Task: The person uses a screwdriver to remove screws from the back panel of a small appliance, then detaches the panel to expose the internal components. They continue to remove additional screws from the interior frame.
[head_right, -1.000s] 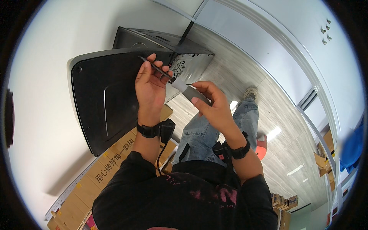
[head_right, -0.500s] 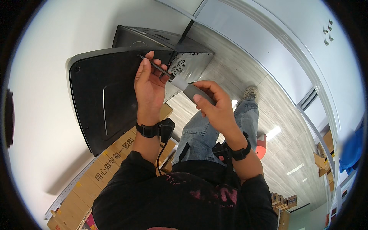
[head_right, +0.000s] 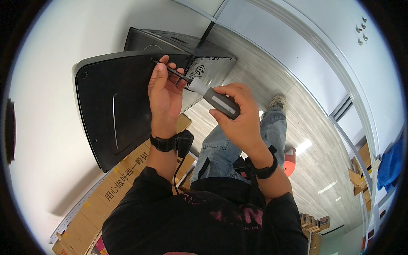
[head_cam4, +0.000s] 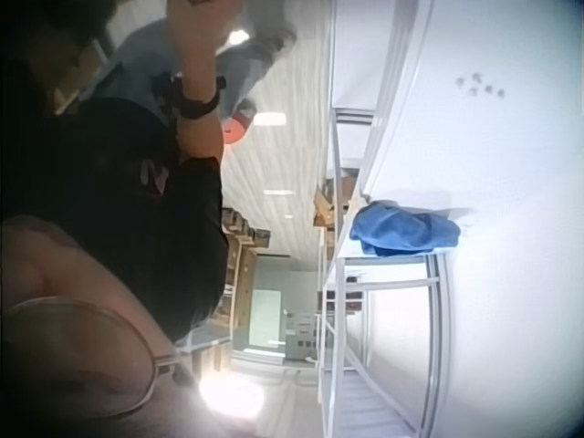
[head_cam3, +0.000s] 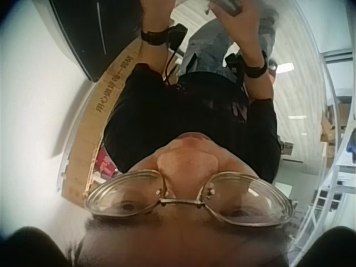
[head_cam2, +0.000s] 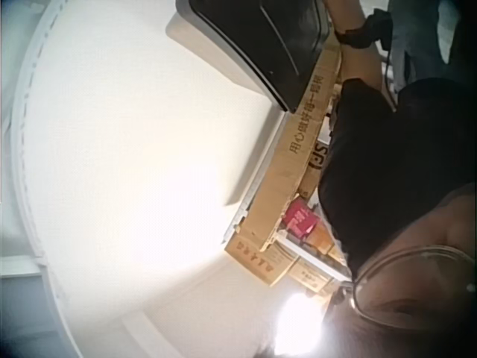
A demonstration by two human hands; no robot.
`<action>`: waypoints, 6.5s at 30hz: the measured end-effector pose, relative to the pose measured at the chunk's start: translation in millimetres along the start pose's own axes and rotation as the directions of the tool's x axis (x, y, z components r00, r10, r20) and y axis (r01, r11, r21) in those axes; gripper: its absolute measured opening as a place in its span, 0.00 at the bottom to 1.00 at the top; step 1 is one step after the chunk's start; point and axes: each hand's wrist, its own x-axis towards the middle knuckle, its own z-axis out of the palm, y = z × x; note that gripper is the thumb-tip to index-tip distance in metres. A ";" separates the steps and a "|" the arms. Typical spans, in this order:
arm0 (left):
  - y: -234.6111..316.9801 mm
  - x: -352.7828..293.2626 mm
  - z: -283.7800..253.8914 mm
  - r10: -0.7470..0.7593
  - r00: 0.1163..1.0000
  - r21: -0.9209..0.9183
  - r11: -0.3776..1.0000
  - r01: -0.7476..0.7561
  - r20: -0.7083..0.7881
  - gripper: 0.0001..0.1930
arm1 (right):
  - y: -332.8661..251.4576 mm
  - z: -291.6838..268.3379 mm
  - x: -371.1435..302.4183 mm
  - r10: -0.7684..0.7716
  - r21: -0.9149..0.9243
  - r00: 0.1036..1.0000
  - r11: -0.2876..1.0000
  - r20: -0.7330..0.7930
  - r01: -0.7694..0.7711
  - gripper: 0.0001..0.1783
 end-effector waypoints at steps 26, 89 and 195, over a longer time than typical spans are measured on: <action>-2.2 0.9 -1.5 -0.005 1.000 -0.004 1.000 0.005 -0.010 0.13 | 9.3 3.9 0.5 -0.032 -0.077 0.999 0.996 0.007 0.032 0.21; -12.7 -16.5 227.3 0.547 0.619 0.490 0.383 -0.783 0.564 0.05 | -20.8 -201.7 -95.1 0.136 0.336 0.965 0.940 -0.223 -0.055 0.22; -80.4 35.8 -28.5 -0.177 0.979 0.026 0.983 0.180 -0.100 0.11 | 64.5 -12.7 2.7 0.431 0.194 0.902 0.882 0.040 -0.430 0.18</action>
